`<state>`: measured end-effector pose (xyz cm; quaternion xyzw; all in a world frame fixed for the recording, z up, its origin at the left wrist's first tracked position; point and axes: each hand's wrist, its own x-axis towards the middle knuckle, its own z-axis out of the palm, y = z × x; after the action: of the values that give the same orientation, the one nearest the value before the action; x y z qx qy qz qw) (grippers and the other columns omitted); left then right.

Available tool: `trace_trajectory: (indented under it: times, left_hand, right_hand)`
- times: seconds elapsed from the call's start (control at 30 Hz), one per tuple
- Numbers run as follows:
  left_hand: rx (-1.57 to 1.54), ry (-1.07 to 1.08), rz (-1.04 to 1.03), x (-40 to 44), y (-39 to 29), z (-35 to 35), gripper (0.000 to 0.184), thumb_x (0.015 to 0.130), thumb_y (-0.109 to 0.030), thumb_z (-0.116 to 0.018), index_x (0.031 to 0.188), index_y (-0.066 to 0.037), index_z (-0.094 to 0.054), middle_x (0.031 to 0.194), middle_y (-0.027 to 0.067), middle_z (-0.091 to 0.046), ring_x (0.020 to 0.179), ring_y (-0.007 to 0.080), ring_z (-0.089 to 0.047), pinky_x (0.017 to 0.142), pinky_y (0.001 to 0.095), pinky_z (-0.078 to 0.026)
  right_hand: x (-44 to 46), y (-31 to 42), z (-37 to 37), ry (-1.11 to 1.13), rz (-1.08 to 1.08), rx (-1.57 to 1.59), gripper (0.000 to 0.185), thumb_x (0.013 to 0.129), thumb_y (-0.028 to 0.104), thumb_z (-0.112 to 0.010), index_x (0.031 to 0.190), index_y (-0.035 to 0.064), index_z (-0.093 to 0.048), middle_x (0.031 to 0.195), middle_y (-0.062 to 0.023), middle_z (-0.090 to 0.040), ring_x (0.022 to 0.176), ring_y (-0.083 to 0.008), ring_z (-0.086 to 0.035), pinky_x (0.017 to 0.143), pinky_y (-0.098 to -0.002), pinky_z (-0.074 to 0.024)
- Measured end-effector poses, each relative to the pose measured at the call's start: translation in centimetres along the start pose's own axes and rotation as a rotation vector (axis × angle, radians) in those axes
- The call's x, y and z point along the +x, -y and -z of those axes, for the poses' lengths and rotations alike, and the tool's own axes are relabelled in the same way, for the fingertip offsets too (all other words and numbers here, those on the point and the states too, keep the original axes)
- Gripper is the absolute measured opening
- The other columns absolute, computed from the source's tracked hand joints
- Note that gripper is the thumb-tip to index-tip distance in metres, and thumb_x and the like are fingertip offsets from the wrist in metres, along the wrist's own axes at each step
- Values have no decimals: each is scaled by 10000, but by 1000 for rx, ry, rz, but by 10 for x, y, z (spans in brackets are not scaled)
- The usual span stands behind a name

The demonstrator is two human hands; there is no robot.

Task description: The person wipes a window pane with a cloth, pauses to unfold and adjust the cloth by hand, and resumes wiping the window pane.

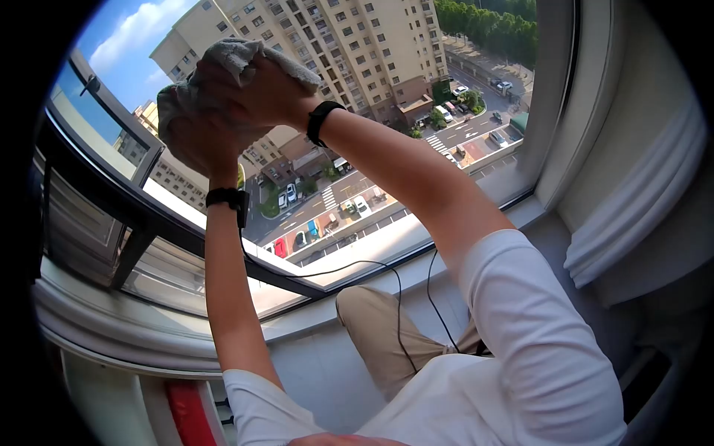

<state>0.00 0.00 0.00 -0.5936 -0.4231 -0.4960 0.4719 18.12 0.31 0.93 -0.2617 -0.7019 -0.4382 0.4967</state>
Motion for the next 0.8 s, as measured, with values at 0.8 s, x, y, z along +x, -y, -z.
trace_trajectory:
  times: [0.8]
  left_hand:
    - [-466, -77, -680, 202, -558, -93, 507, 884, -305, -625, 1333, -70, -615, 1279, 204, -606, 1225, 387, -529, 1056, 520, -404]
  right_hand:
    - [-206, -476, 252, -269, -691, -506, 519, 1055, 283, -415, 1461, -22, -524, 1491, -298, -533, 1421, -413, -477, 1170, -496, -385]
